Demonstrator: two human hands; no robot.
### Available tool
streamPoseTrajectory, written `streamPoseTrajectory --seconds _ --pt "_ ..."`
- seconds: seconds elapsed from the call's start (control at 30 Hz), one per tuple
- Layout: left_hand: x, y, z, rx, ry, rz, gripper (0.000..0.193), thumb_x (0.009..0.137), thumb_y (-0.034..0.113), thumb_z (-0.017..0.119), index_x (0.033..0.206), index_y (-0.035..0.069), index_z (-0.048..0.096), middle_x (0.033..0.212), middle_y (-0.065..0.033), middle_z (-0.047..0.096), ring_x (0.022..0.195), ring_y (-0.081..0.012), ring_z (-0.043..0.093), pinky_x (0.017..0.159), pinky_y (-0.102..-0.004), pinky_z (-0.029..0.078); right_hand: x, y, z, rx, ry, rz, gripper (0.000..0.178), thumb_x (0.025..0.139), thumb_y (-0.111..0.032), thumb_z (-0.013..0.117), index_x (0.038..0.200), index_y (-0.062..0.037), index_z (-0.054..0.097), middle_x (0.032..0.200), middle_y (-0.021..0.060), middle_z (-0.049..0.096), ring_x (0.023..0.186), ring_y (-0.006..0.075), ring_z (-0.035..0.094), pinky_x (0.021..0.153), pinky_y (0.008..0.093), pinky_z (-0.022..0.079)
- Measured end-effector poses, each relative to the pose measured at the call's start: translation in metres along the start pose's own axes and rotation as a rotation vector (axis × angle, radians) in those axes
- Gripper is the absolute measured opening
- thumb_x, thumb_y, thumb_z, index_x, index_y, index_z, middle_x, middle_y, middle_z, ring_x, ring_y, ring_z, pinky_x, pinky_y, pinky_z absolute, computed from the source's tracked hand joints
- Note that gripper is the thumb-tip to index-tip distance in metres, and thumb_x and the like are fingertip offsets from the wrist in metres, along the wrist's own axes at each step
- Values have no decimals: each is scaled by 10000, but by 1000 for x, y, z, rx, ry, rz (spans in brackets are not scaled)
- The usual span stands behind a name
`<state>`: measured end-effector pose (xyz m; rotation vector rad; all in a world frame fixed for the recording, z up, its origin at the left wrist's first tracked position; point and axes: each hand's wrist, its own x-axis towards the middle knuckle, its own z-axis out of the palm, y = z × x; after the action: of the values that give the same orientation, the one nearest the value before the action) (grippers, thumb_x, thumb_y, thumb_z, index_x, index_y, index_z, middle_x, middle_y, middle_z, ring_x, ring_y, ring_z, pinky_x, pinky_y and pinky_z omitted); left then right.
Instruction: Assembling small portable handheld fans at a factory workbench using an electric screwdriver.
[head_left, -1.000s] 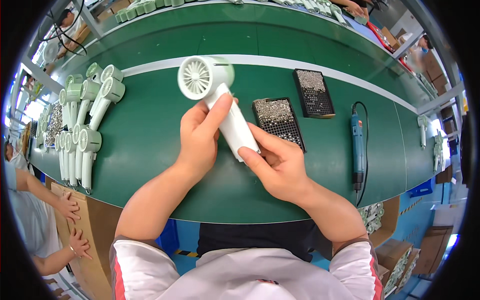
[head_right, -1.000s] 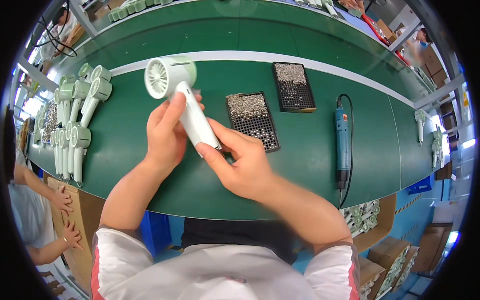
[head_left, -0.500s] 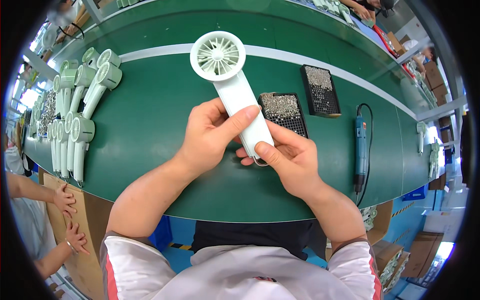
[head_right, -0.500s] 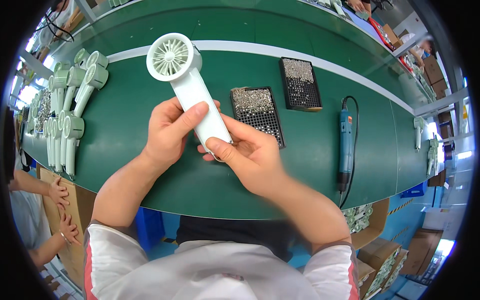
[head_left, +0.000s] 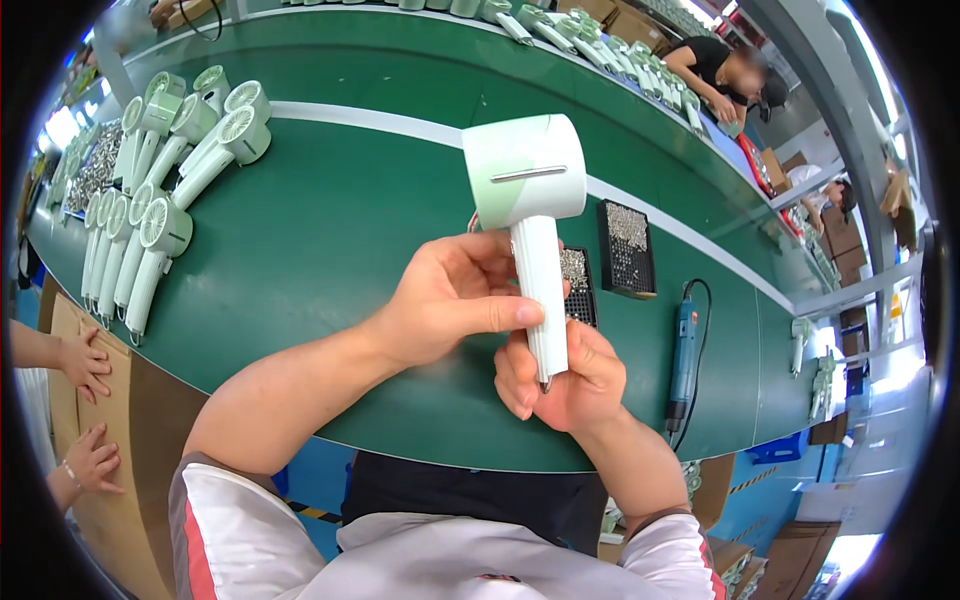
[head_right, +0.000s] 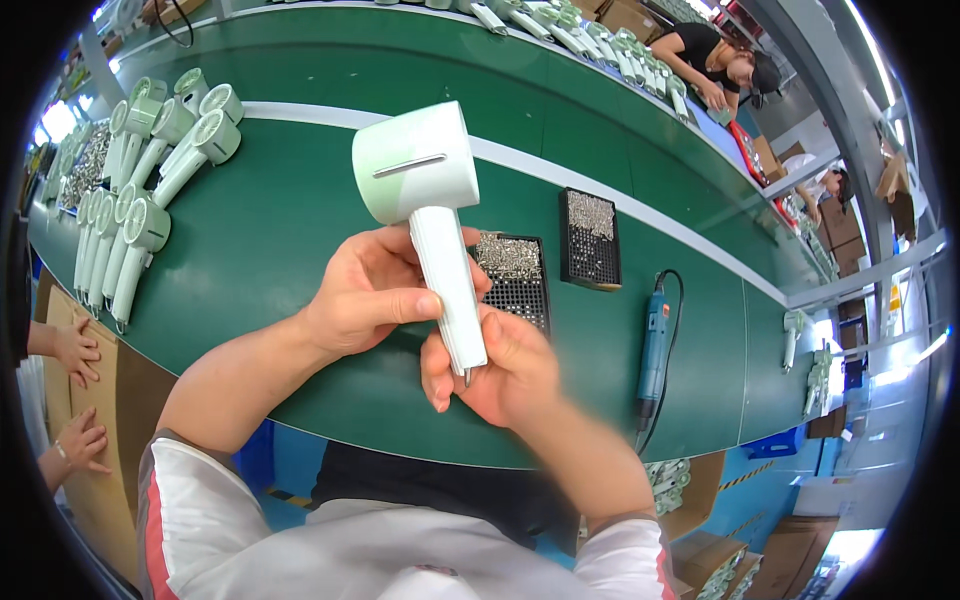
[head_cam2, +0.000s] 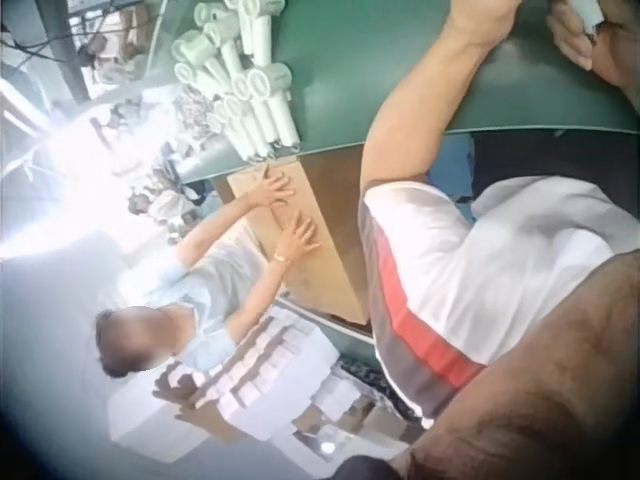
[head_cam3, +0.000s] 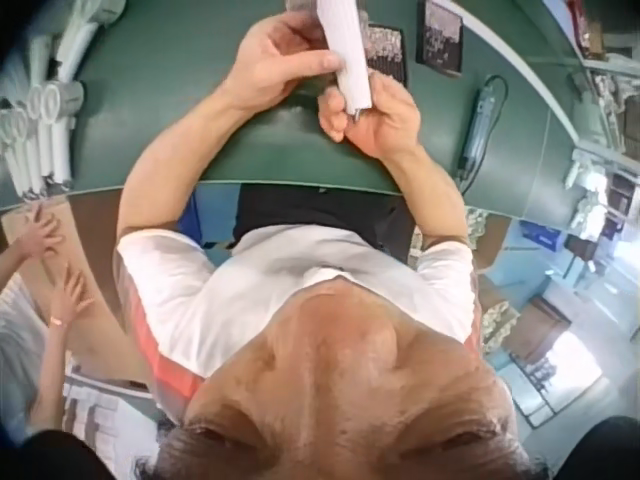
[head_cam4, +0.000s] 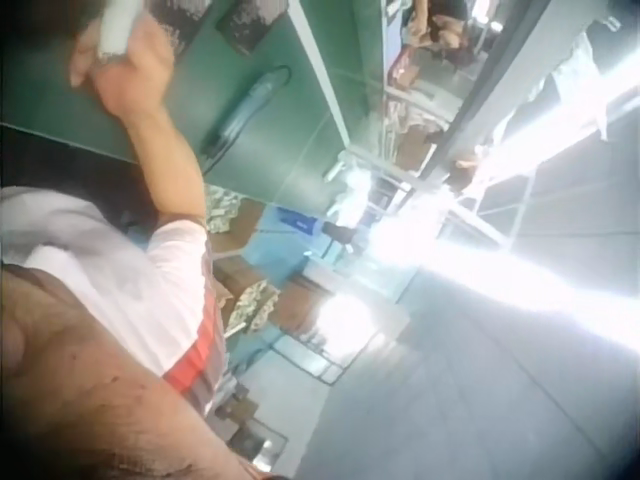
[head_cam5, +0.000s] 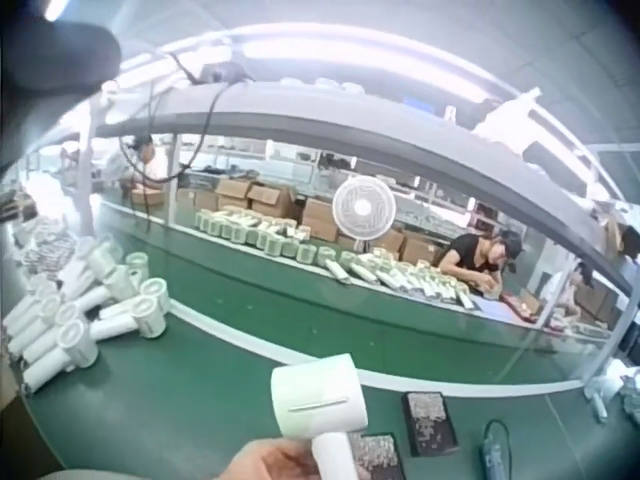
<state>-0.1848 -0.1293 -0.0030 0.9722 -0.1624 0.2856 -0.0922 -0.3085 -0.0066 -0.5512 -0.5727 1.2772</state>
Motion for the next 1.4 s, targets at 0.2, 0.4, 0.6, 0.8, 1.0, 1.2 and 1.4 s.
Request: streamPoseTrajectory --seconds 0.2,0.4,0.6,0.8,1.0,1.2,1.4 --pt "0 -1 6 -44 12 -21 546 886 4 755 1384 -69 545 1185 -198 708 1143 -282 687 1039 -439 541 4 0 5 238 -82 93 500 1088 -457 445 1211 10 575 933 151 660 732 263 618 626 396 514" --pt "0 0 4 -72 53 -126 525 928 46 730 1394 -83 525 1190 -192 701 1126 -276 689 1027 -440 545 3 8 3 103 -87 45 400 1107 -361 406 1312 -26 484 894 128 601 717 240 589 586 378 513" --pt "0 -4 1 -157 -44 -85 440 970 89 712 1338 -103 565 1207 -188 703 1113 -237 689 1029 -393 537 -1 8 9 40 -56 3 443 1102 -398 429 1278 0 512 936 156 626 749 269 612 625 390 527" --pt "5 -4 6 -111 35 -80 393 1049 141 607 1376 -78 596 1279 -182 693 1124 -241 688 1037 -395 532 -1 1 6 -276 258 -77 502 1112 -408 427 1284 52 532 1016 193 684 849 285 694 742 418 588" --pt "4 13 4 526 324 -23 245 979 206 737 941 -35 750 804 -71 723 762 -115 689 665 -276 542 2 -8 5 -375 359 -87 476 1119 -369 429 1260 65 565 979 177 700 821 247 714 718 399 612" --pt "18 46 -33 1110 389 342 195 819 121 843 908 9 712 773 -53 697 651 -84 611 574 -242 467 3 -3 23 -517 465 17 414 1105 -325 495 1233 56 596 944 169 720 738 202 709 663 354 607" --pt "16 58 -43 1305 -274 313 706 700 186 899 1370 166 678 1513 -174 509 1399 -394 459 1172 -499 367 -25 26 36 -686 642 147 420 1096 -273 537 1346 63 574 948 129 728 738 143 696 610 285 575"
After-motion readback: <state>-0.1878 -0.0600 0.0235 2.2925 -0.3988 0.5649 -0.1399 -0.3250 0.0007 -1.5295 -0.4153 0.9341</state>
